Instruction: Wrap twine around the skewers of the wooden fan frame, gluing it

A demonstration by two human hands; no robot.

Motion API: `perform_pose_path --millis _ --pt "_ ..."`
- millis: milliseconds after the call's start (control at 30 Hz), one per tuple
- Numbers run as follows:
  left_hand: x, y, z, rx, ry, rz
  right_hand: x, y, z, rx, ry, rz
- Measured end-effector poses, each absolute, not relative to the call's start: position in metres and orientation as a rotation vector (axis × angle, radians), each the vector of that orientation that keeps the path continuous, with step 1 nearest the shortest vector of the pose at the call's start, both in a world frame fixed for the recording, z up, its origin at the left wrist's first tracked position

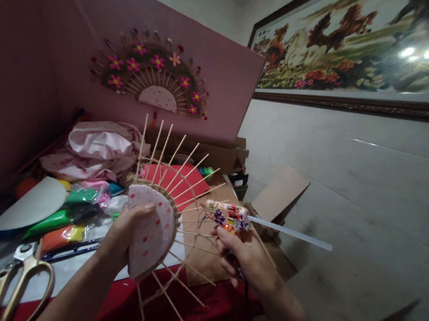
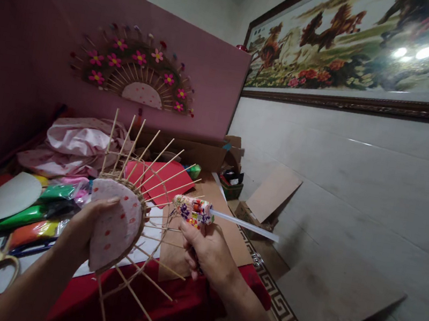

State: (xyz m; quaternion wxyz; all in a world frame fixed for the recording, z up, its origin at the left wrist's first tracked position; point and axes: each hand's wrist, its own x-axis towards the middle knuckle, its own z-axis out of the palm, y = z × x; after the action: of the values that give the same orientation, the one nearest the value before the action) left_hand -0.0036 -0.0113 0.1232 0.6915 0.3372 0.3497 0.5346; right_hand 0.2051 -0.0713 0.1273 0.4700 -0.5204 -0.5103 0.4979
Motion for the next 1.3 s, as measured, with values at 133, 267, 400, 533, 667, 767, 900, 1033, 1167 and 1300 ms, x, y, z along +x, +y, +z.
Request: perform_pose_path --millis 133,267,400,533,667,767,900,1033,1167,1300 --pt "-0.004 -0.011 0.123 0.745 0.767 1.189 0.206 -0.071 0.123 -1.305 -1.267 1.216" --pt "-0.005 -0.010 0.123 0.746 0.770 1.193 0.208 -0.071 0.122 -1.294 -1.285 1.192" --pt "-0.004 -0.010 0.123 0.751 0.773 1.192 0.208 -0.071 0.123 -1.308 -1.275 1.200" --pt "-0.004 -0.011 0.123 0.750 0.776 1.181 0.208 -0.072 0.126 -1.294 -1.278 1.205" --pt "-0.005 -0.011 0.123 0.726 0.789 1.198 0.207 -0.075 0.130 -1.274 -1.283 1.218" --pt "-0.005 -0.010 0.122 0.729 0.815 1.205 0.206 -0.077 0.132 -1.228 -1.248 1.247" --pt "-0.004 -0.008 0.121 0.744 0.857 1.214 0.202 -0.081 0.134 -1.039 -1.125 1.249" --pt "-0.003 -0.005 0.119 0.700 0.887 1.276 0.204 -0.078 0.136 -0.854 -0.983 1.097" --pt "-0.007 -0.001 0.123 0.641 0.855 1.349 0.228 -0.055 0.124 -0.929 -0.938 0.835" --pt "-0.014 0.001 0.129 0.584 0.810 1.434 0.268 -0.020 0.088 -1.404 -1.109 0.461"
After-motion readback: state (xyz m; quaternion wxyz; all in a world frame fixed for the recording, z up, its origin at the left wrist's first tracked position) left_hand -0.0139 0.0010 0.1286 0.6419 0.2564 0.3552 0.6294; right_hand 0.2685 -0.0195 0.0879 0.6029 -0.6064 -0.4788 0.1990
